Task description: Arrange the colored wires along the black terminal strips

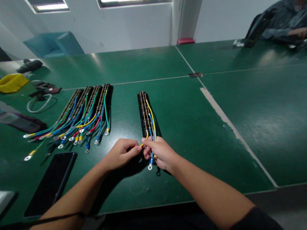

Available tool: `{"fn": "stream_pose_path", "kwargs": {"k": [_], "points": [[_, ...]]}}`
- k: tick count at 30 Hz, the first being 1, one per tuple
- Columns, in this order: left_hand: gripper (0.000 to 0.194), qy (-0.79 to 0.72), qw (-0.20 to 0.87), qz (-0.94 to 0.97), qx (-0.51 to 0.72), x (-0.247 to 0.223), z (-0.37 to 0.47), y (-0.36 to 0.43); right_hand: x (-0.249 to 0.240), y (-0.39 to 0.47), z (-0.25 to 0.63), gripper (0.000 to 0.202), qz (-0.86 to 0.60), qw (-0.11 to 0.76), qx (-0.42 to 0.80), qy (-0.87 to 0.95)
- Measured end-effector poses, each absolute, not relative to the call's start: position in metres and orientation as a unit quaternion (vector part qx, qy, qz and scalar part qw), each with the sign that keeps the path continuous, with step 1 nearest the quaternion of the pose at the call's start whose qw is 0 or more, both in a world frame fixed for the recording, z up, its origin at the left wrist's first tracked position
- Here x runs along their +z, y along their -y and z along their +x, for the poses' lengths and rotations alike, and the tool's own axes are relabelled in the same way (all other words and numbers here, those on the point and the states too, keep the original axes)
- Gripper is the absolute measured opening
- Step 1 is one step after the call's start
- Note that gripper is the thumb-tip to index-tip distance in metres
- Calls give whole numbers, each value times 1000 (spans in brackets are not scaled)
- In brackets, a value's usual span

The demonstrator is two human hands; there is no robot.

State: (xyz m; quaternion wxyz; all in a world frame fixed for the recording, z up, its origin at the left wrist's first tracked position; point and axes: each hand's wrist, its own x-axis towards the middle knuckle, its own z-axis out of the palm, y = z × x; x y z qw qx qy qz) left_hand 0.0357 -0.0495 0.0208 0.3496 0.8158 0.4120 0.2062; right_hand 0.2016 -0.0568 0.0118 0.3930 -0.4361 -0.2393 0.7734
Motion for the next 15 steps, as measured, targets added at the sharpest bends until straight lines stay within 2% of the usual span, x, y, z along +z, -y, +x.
{"fn": "stream_pose_path", "kwargs": {"k": [15], "points": [[41, -395, 356, 819, 214, 23, 35, 51, 11, 56, 202, 20, -441, 393, 775, 226]]}}
